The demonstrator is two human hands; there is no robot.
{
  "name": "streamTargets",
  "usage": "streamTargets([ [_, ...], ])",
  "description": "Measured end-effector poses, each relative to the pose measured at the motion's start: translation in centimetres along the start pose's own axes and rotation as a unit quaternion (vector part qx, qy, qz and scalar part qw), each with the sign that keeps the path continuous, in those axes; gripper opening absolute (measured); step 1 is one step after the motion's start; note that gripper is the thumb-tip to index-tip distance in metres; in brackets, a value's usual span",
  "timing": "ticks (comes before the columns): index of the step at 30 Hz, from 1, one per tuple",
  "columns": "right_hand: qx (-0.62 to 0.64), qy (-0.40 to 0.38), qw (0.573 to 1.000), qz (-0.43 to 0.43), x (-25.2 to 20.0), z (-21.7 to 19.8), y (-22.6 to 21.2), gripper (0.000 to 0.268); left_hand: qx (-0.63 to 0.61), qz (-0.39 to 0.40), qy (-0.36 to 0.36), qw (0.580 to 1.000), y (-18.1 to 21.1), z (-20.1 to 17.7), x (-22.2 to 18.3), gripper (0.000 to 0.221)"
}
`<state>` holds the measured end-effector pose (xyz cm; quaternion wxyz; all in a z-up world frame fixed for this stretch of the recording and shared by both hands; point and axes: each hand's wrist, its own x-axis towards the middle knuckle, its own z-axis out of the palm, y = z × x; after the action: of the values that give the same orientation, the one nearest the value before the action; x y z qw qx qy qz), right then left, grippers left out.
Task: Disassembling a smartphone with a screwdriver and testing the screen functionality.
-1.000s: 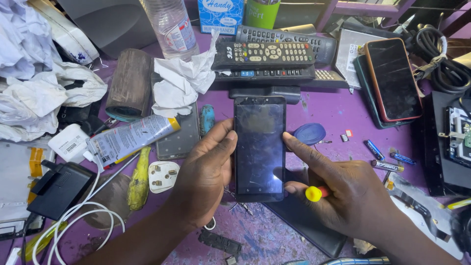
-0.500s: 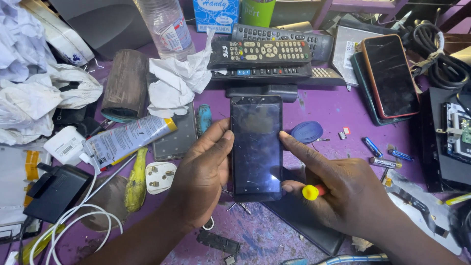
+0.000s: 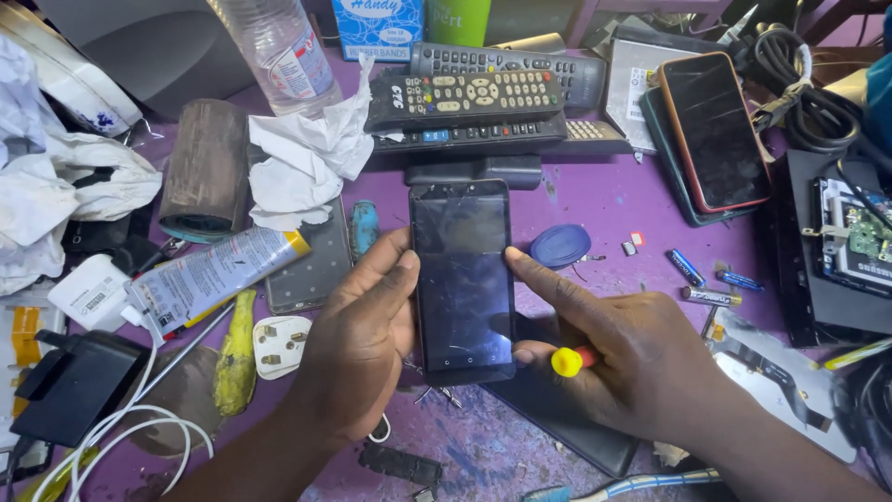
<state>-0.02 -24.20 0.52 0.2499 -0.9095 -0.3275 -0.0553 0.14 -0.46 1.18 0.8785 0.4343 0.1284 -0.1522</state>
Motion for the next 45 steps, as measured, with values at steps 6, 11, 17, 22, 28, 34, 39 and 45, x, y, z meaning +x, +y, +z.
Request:
streamTargets([
  [6, -0.003, -0.001, 1.000, -0.004, 0.03, 0.06, 0.03, 0.073, 0.002, -0.003, 0.004, 1.000, -0.06, -0.08, 0.06, 0.047],
  [11, 0.009, 0.005, 1.000, -0.002, 0.06, 0.05, -0.01, 0.072, 0.008, -0.012, 0.007, 1.000, 0.24, 0.19, -0.06, 0.048],
  [17, -0.006, 0.008, 1.000, -0.021, -0.04, 0.19, 0.23, 0.075, 0.014, 0.015, -0.017, 1.000, -0.26, -0.42, 0.17, 0.048],
  [22, -0.001, 0.000, 1.000, -0.012, 0.01, 0.09, 0.16, 0.073, 0.010, 0.011, -0.012, 1.000, -0.26, -0.36, 0.22, 0.047],
  [28, -0.005, -0.002, 1.000, -0.002, 0.01, 0.12, 0.11, 0.073, 0.014, 0.016, -0.026, 0.999, -0.19, -0.44, 0.12, 0.046],
  [34, -0.006, -0.005, 1.000, 0.000, -0.11, 0.24, 0.29, 0.074, 0.024, 0.020, -0.035, 0.999, -0.19, -0.51, 0.04, 0.043],
  [39, -0.012, -0.016, 1.000, 0.009, -0.20, 0.29, 0.37, 0.075, 0.025, 0.026, -0.038, 0.999, -0.21, -0.48, 0.01, 0.044],
  [45, -0.011, -0.021, 0.999, 0.028, -0.23, 0.28, 0.56, 0.077, 0.030, 0.039, -0.050, 0.998, -0.50, -0.73, 0.24, 0.046],
])
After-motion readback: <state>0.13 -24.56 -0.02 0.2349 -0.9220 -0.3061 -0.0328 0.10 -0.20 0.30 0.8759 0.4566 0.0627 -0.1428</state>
